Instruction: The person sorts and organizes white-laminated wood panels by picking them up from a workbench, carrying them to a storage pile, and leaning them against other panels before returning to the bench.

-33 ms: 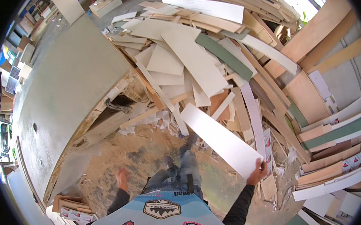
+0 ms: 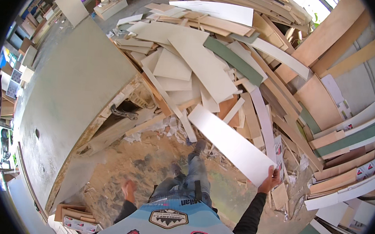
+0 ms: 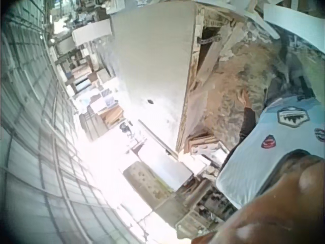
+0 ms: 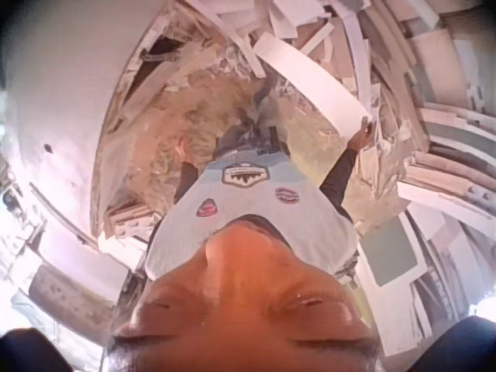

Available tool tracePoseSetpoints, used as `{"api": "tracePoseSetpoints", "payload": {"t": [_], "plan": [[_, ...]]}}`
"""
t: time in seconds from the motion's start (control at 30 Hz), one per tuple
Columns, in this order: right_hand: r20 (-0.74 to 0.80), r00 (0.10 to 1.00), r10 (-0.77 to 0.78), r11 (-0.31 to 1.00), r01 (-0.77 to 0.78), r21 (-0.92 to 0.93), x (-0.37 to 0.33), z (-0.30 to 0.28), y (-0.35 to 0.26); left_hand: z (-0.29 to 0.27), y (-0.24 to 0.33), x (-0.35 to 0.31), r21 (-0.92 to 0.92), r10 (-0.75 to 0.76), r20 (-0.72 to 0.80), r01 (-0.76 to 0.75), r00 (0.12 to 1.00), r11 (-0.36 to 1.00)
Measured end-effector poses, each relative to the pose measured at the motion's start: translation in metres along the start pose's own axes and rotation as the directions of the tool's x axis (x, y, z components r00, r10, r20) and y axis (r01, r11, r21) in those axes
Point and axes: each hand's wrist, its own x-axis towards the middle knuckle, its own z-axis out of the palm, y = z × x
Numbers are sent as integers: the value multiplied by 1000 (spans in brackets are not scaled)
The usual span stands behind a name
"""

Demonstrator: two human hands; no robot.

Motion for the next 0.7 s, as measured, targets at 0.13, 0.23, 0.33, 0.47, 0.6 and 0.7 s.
{"api": "tracePoseSetpoints", "payload": {"t": [0.13, 0.23, 0.33, 0.47, 0.6, 0.7], "plan": [[-62, 993, 99, 981, -86, 176, 41, 32, 38, 15, 19, -29, 14, -59, -26, 59, 998, 998], [-115, 977, 180, 923, -127, 364, 83, 116, 94, 47, 35, -8, 89, -49, 90, 40, 995, 995], [-14, 975, 221, 857, -187, 479, 121, 201, 151, 80, 77, 5, 230, -9, 231, -46, 973, 972], [111, 909, 401, 813, -409, 414, 160, 308, 212, 112, 111, -17, 226, 97, 206, -144, 974, 963], [188, 887, 422, 903, -392, -177, 231, 358, 336, 108, 73, -24, 299, -113, 126, 71, 986, 952], [197, 928, 317, 895, -224, -385, 263, 390, 398, 129, 55, -60, 483, -276, 40, 224, 960, 847]]}}
